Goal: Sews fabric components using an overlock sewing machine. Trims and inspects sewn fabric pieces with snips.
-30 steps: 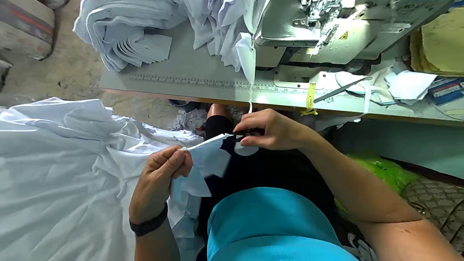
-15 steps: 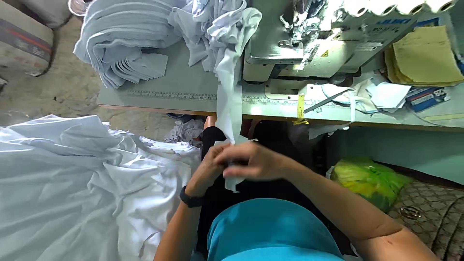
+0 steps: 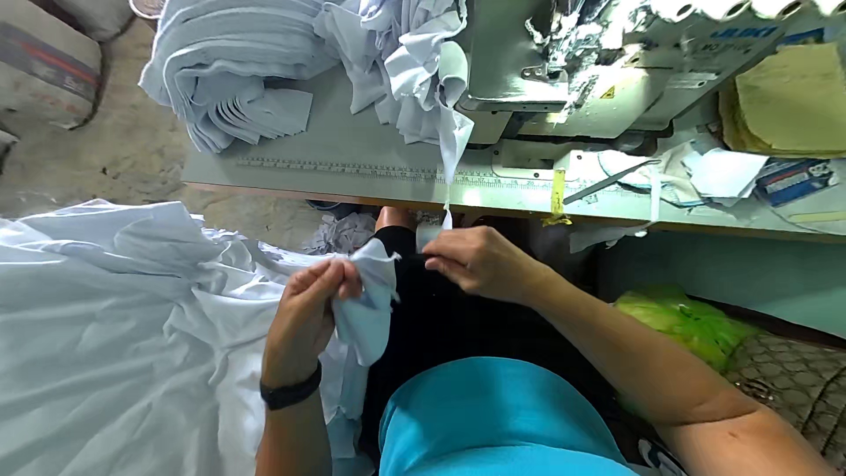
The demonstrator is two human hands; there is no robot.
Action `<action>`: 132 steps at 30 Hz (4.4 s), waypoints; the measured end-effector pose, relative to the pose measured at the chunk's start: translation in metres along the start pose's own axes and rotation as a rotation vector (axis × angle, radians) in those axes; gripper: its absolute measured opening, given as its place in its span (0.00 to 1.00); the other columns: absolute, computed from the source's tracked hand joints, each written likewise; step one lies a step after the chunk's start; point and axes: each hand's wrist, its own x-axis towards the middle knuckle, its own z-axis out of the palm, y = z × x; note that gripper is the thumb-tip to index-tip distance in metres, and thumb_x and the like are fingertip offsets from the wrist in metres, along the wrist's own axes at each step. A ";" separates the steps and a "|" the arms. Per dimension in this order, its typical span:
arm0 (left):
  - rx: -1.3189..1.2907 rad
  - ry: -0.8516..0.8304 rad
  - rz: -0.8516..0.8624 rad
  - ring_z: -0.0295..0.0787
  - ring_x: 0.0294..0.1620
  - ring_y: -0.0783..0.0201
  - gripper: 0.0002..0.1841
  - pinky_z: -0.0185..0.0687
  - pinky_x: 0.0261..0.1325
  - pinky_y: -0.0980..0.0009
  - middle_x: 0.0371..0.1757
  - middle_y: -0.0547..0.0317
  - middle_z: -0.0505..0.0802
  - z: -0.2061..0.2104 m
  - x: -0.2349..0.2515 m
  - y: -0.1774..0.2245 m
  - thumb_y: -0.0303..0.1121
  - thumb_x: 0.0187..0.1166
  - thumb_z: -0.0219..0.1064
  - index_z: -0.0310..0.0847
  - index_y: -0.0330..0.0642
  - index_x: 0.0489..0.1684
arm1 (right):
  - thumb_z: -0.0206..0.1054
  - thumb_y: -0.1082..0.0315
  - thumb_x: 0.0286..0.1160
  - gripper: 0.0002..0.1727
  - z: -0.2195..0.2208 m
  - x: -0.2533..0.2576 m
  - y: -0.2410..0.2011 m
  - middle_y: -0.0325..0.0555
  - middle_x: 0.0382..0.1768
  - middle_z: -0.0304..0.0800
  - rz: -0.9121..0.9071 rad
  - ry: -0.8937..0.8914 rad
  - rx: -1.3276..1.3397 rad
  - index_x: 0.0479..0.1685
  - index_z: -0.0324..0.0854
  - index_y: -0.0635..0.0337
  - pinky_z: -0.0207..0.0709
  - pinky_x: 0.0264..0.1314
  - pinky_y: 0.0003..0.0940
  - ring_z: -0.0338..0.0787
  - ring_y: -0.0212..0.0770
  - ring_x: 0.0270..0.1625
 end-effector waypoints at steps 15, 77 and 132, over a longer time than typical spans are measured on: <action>0.249 -0.386 -0.103 0.86 0.38 0.81 0.15 0.83 0.48 0.80 0.36 0.75 0.93 0.033 0.009 -0.030 0.33 0.90 0.55 0.91 0.45 0.40 | 0.63 0.71 0.83 0.13 -0.013 0.036 -0.006 0.46 0.38 0.91 0.275 -0.012 0.579 0.54 0.86 0.72 0.77 0.36 0.19 0.83 0.23 0.32; 0.491 0.073 -0.150 0.89 0.37 0.78 0.11 0.87 0.45 0.76 0.36 0.70 0.94 0.033 -0.021 -0.052 0.30 0.88 0.59 0.89 0.42 0.44 | 0.59 0.65 0.86 0.13 0.050 -0.061 -0.089 0.46 0.26 0.83 -0.086 -0.008 -0.043 0.43 0.88 0.63 0.73 0.20 0.36 0.82 0.44 0.22; 0.372 -0.332 -0.173 0.79 0.26 0.89 0.17 0.74 0.31 0.91 0.25 0.79 0.88 0.002 -0.077 0.032 0.37 0.91 0.56 0.87 0.49 0.30 | 0.63 0.70 0.84 0.09 0.023 0.046 -0.030 0.36 0.29 0.86 0.349 -0.175 0.896 0.48 0.84 0.68 0.67 0.20 0.15 0.74 0.19 0.19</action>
